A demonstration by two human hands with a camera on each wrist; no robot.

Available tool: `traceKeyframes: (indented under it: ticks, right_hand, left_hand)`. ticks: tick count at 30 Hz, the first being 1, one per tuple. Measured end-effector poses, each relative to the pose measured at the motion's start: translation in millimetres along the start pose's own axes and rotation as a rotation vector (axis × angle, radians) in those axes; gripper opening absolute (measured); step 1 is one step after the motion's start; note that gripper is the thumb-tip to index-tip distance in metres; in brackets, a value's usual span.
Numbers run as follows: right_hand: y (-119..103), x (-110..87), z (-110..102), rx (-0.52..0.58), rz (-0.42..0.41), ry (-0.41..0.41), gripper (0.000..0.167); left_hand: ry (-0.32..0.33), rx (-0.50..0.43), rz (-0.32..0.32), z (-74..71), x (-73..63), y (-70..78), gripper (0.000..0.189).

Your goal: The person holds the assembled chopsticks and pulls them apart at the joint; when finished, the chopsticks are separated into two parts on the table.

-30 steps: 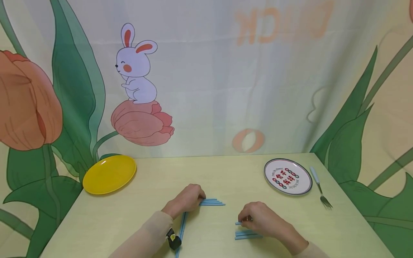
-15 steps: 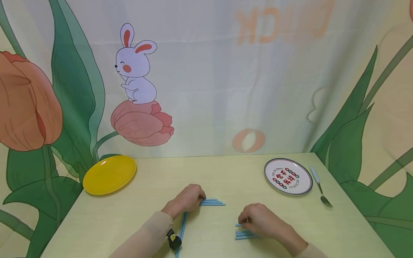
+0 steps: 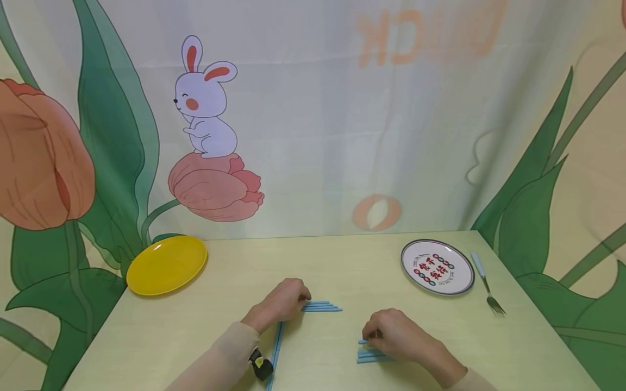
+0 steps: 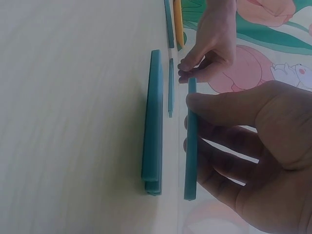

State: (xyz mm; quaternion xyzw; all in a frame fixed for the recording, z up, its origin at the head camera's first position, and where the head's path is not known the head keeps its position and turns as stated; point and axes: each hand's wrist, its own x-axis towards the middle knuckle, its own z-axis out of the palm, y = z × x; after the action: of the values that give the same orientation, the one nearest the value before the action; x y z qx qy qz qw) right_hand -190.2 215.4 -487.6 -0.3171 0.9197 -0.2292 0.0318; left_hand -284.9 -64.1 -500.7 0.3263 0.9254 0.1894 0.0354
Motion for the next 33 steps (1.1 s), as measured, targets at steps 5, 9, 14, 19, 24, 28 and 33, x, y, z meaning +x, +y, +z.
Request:
traceKeyframes:
  ticks: [5,9,14,19,24,28,33]
  right_hand:
    - [2,0.1,2,0.004,0.004,-0.006,0.008]
    - [2,-0.5,3,0.002,0.012,-0.007,0.007]
    - [1,-0.7,3,0.010,0.008,-0.008,0.008]
    - [2,0.3,4,0.021,0.015,-0.018,0.008]
    - [3,1.2,6,0.019,0.023,-0.017,0.009]
    - [2,1.3,6,0.025,0.009,-0.015,0.009]
    - [2,1.8,7,0.034,0.012,-0.025,0.009]
  left_hand:
    - [0.030,0.003,0.017,-2.4,-5.1,0.7,0.014]
    - [0.047,-0.011,0.015,-4.1,-11.5,3.3,0.014]
    - [0.067,-0.023,0.028,-8.2,-19.6,7.8,0.012]
    - [0.086,-0.023,0.040,-12.5,-25.9,10.4,0.013]
    - [0.104,-0.022,0.046,-16.5,-34.1,12.3,0.013]
    - [0.109,-0.015,0.042,-18.8,-41.9,13.7,0.013]
    - [0.122,-0.025,0.033,-20.7,-50.8,16.6,0.015]
